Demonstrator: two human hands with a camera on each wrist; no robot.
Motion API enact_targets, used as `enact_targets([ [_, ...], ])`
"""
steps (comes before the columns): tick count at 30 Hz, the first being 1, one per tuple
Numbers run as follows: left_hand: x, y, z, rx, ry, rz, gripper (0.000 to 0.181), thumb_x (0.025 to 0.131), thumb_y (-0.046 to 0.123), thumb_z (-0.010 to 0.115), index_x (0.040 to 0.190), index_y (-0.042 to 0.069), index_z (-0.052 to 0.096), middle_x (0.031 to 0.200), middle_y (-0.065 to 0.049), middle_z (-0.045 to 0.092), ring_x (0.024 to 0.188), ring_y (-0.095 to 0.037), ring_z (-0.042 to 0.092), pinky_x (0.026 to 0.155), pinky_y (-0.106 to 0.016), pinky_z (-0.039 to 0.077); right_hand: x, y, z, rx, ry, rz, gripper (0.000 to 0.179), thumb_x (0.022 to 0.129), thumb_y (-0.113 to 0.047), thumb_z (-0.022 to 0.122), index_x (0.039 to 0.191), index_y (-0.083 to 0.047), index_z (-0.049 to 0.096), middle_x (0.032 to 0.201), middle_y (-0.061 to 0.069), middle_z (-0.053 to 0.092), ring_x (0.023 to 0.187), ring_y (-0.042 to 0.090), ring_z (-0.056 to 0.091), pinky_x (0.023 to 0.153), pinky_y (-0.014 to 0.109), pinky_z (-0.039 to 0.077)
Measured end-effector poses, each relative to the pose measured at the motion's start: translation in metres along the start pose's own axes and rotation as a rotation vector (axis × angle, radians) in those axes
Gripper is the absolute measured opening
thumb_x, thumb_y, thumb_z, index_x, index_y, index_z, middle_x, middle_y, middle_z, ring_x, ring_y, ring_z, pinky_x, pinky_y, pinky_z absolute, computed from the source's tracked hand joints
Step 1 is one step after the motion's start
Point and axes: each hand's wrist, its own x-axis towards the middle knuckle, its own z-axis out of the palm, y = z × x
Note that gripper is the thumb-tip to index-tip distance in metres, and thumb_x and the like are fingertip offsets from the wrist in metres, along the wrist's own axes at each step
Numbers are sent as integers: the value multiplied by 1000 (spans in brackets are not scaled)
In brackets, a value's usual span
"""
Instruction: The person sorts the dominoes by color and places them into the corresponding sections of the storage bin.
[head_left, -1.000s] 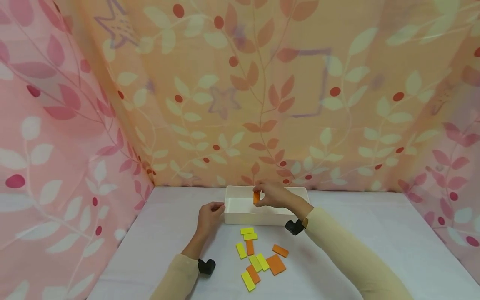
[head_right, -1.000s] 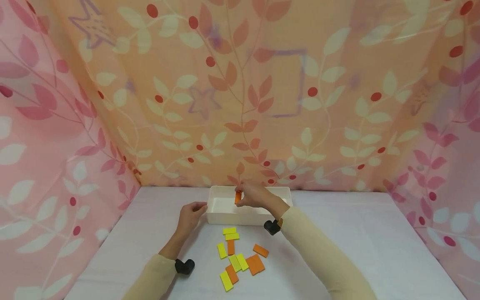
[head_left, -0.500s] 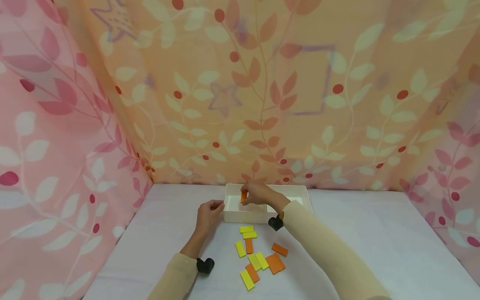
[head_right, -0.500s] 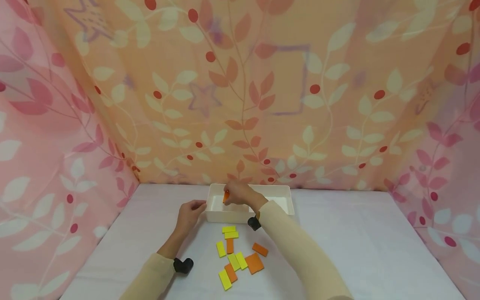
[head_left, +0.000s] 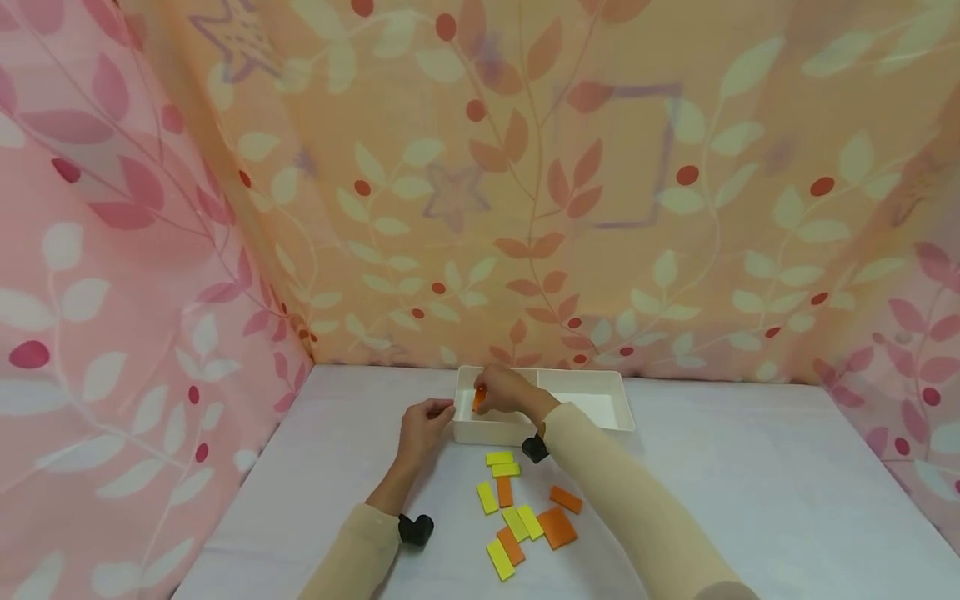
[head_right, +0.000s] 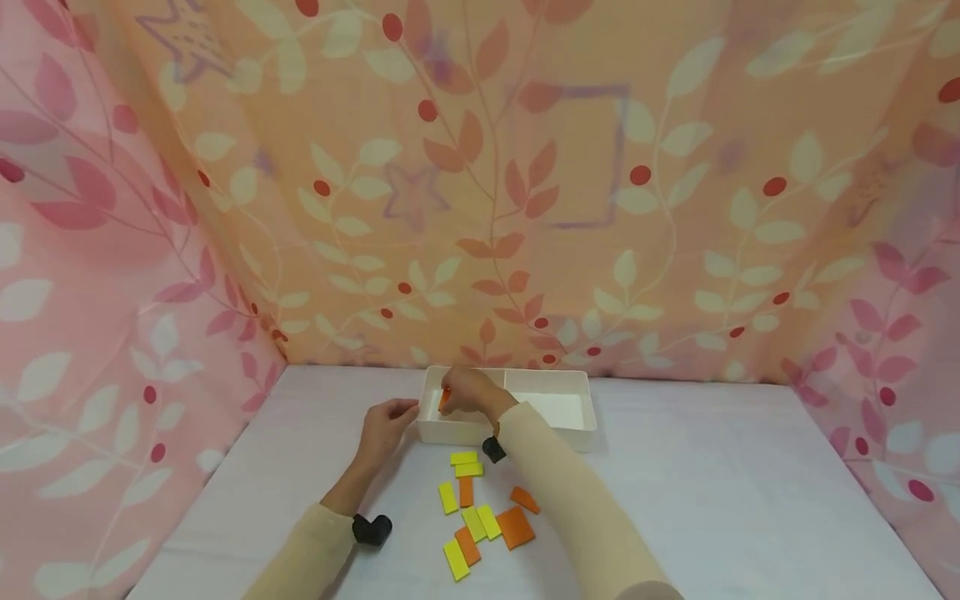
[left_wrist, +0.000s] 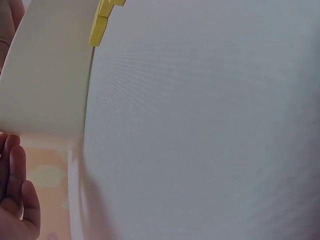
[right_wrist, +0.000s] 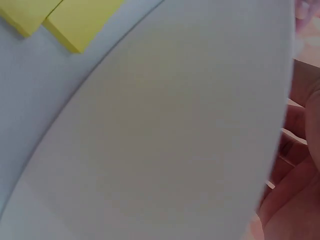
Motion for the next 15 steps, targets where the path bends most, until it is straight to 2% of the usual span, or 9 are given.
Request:
enact_targets([
  [4,1,1,1,5,5,1,21,90,11,67,103,-4,72,98,-18,74,84,-20,68,68,-21,51,3,-2,4,-40,9,-13,18,76,-15,82,88,-4,73,73,-2,57,70,15,45,65,24,40],
  [10,2,1,-1,7,8,3,20,89,11,68,101,-4,73,97,-18,74,82,-18,66,67,-18,49,8,-10,6,-14,13,31,10,72,-6,80,74,-3,71,62,-5,48,63,14,40,58,22,34],
  [15,4,0,1,2,-2,0,18,88,10,69,100,-3,73,96,-18,74,80,-15,66,66,-17,49,10,-10,10,-5,-15,91,11,75,-9,80,76,-3,70,59,-4,45,59,14,40,57,22,34],
])
